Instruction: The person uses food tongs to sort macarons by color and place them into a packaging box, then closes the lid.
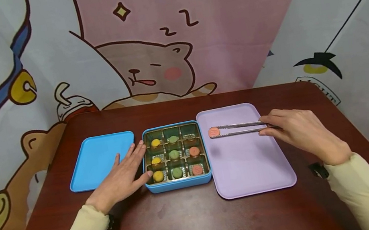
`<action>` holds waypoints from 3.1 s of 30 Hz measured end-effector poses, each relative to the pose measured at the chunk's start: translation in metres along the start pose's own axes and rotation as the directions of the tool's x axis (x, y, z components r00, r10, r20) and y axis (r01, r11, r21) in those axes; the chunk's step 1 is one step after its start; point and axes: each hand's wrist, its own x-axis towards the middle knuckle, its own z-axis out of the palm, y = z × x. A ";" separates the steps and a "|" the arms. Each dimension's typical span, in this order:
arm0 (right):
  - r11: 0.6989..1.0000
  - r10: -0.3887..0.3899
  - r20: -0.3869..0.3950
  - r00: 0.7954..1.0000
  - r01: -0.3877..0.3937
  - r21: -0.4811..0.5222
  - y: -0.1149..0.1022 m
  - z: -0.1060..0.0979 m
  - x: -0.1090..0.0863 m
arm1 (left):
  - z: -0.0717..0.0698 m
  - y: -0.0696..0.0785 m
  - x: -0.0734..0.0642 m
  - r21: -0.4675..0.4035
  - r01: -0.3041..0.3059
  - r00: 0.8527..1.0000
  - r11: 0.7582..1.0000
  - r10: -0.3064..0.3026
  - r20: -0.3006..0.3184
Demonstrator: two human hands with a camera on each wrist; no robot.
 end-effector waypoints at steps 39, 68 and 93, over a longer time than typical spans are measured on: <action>0.994 -0.054 0.077 0.996 0.061 -0.093 -0.033 0.039 0.078 | 0.001 0.001 -0.001 0.002 0.004 1.000 1.000 -0.004 -0.007; 0.993 -0.010 0.154 0.988 0.028 -0.115 -0.040 0.035 0.085 | 0.003 0.001 -0.001 -0.003 -0.002 1.000 1.000 0.002 -0.018; 0.981 0.189 -0.016 0.982 -0.189 0.043 -0.004 0.006 -0.023 | 0.002 0.002 -0.001 -0.013 -0.011 1.000 1.000 0.011 -0.019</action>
